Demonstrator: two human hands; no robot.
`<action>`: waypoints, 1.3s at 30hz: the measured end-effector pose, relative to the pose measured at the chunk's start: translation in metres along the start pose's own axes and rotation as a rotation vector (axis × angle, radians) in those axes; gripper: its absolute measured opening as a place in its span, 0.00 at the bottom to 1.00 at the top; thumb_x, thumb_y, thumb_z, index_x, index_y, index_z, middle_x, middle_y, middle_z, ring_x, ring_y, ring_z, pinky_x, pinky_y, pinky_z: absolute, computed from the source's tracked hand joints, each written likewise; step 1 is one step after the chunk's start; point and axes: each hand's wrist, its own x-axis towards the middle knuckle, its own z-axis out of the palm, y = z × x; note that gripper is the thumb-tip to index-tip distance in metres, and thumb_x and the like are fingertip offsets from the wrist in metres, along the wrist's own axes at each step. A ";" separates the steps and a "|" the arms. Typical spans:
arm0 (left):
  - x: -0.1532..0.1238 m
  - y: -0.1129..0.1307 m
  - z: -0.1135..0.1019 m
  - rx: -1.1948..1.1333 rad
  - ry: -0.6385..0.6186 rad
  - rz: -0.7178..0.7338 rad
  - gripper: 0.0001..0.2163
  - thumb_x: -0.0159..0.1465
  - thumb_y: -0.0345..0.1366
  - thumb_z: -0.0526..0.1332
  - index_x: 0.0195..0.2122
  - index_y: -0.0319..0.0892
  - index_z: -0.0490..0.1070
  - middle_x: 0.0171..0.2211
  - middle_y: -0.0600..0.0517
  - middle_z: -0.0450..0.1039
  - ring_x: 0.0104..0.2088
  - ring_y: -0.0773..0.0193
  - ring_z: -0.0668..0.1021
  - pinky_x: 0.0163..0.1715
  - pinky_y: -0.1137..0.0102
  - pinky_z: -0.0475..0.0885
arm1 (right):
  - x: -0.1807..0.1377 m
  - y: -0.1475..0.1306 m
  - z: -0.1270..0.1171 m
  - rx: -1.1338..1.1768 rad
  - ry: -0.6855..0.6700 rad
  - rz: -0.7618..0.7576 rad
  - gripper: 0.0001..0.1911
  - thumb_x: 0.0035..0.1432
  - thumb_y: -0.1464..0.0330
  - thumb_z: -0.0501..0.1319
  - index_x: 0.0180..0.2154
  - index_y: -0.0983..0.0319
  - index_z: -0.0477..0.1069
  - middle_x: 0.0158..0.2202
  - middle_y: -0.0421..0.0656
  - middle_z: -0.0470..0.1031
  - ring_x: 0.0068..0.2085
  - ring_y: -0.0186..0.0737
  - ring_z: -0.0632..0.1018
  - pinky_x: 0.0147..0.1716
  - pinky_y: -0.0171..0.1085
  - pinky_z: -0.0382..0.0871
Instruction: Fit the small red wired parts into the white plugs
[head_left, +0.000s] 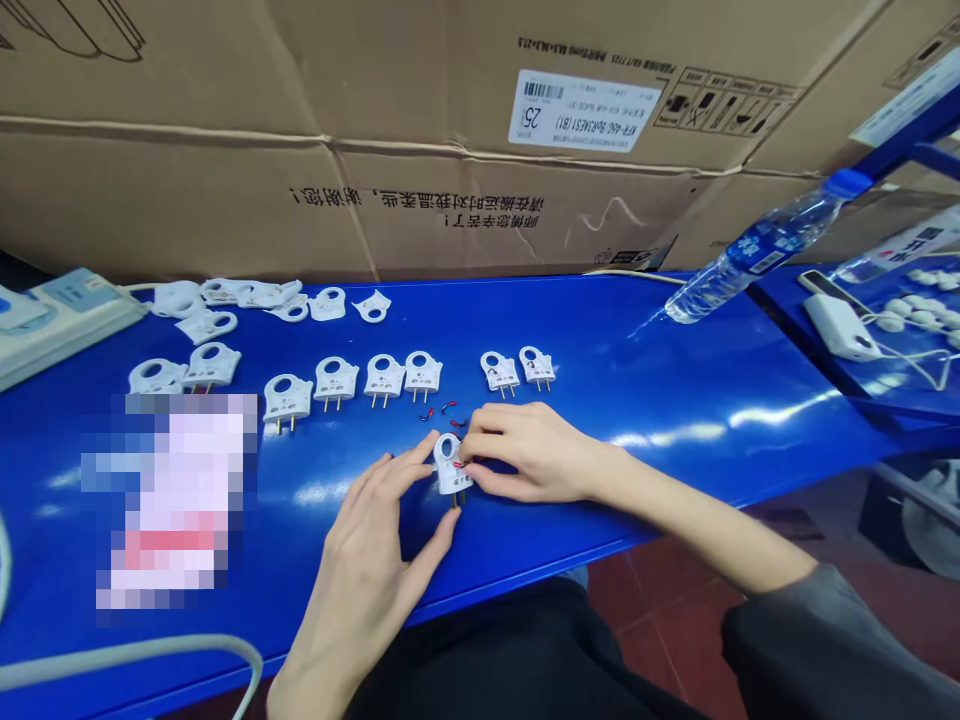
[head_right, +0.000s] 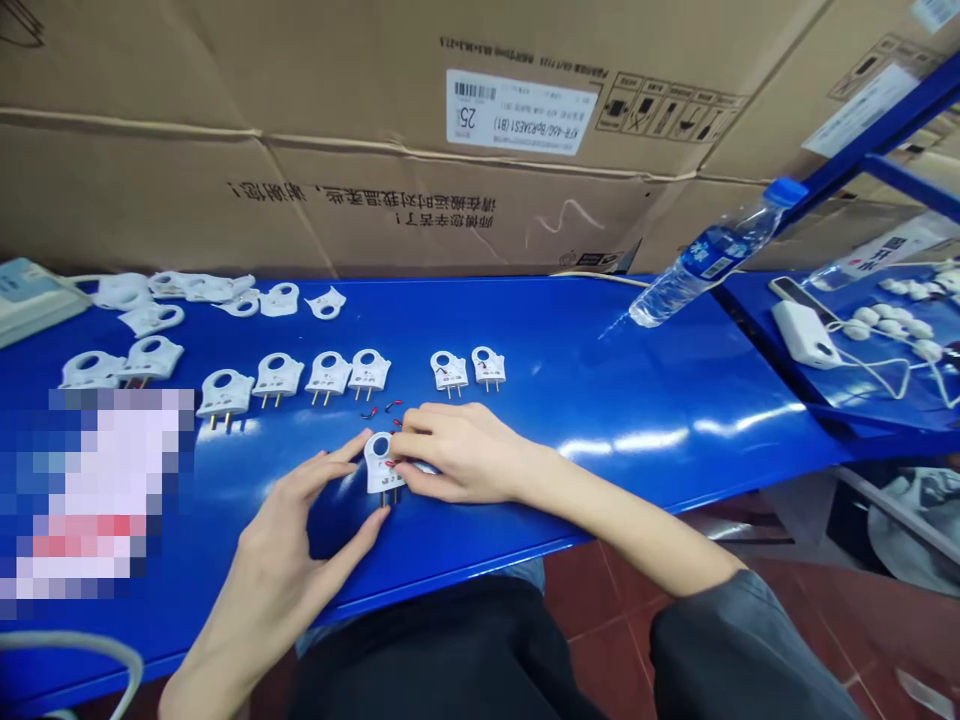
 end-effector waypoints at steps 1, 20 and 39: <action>0.000 0.001 0.000 -0.007 0.000 0.005 0.18 0.69 0.36 0.65 0.58 0.45 0.63 0.64 0.43 0.74 0.60 0.52 0.79 0.62 0.51 0.74 | 0.000 0.000 0.000 -0.004 0.002 -0.001 0.11 0.75 0.65 0.54 0.47 0.61 0.74 0.39 0.44 0.75 0.38 0.38 0.75 0.34 0.35 0.66; 0.002 0.003 -0.002 -0.039 -0.042 0.015 0.19 0.69 0.35 0.65 0.58 0.46 0.63 0.63 0.44 0.75 0.59 0.55 0.79 0.59 0.54 0.76 | 0.001 -0.005 0.004 -0.043 0.056 0.014 0.12 0.75 0.64 0.54 0.42 0.62 0.73 0.38 0.43 0.75 0.36 0.37 0.74 0.31 0.35 0.61; 0.003 0.003 -0.003 -0.018 -0.087 -0.016 0.19 0.70 0.38 0.64 0.60 0.47 0.63 0.65 0.45 0.72 0.62 0.54 0.77 0.61 0.54 0.74 | 0.001 -0.003 0.002 -0.041 0.096 0.029 0.15 0.76 0.60 0.55 0.47 0.63 0.74 0.44 0.46 0.78 0.41 0.39 0.78 0.35 0.35 0.69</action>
